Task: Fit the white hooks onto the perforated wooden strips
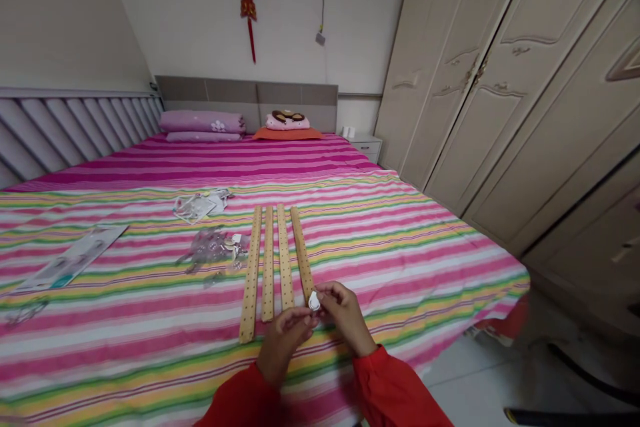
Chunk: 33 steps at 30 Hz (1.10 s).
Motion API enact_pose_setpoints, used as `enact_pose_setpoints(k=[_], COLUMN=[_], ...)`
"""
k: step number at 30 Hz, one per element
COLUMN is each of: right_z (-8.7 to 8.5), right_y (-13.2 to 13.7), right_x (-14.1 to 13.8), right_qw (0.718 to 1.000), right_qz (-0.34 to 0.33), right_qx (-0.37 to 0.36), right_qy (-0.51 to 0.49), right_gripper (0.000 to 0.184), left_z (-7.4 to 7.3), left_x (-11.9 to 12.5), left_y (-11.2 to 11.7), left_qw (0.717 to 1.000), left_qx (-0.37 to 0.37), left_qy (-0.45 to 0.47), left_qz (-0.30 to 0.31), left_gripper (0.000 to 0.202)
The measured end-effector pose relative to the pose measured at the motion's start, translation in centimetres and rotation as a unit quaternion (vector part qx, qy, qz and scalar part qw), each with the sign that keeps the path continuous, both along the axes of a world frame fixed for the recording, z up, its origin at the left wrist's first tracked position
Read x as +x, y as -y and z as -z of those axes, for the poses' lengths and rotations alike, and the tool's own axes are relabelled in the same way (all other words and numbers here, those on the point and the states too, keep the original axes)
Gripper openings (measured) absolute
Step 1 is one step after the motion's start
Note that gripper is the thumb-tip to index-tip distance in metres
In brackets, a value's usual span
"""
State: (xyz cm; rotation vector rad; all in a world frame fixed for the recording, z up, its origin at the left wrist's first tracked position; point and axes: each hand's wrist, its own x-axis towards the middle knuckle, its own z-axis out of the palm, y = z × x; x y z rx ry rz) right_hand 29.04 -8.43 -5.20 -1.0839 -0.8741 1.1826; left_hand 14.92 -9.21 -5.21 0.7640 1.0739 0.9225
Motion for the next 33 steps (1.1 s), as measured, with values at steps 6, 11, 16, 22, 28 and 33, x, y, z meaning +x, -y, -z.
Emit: enact_pose_setpoints(k=[6, 11, 16, 22, 28, 33], right_z=[0.9, 0.9, 1.2, 1.9, 2.0, 1.6], right_y=[-1.4, -2.4, -3.3, -4.5, -5.0, -4.7], right_x=[1.1, 1.8, 1.6, 1.4, 1.6, 1.6], right_qw=[0.999, 0.996, 0.992, 0.987, 0.976, 0.958], right_qz=[-0.018, -0.046, -0.075, -0.082, -0.106, -0.096], right_qx=[0.003, 0.015, 0.015, 0.020, 0.024, 0.086], right_qy=[0.029, 0.075, 0.100, 0.134, 0.188, 0.258], right_gripper=[0.029, 0.022, 0.019, 0.020, 0.018, 0.011], left_z=[1.9, 3.2, 2.3, 1.0, 1.0, 0.7], left_x=[0.7, 0.9, 1.4, 2.2, 3.1, 3.9], left_y=[0.1, 0.2, 0.2, -0.5, -1.0, -1.2], left_qw=[0.992, 0.983, 0.969, 0.955, 0.952, 0.947], left_qx=[-0.089, -0.156, -0.207, -0.230, -0.229, -0.245], left_qy=[0.090, 0.097, 0.128, 0.163, 0.175, 0.182], left_qz=[-0.013, -0.016, -0.050, -0.091, -0.105, -0.103], left_gripper=[0.035, 0.014, 0.009, 0.017, 0.011, 0.013])
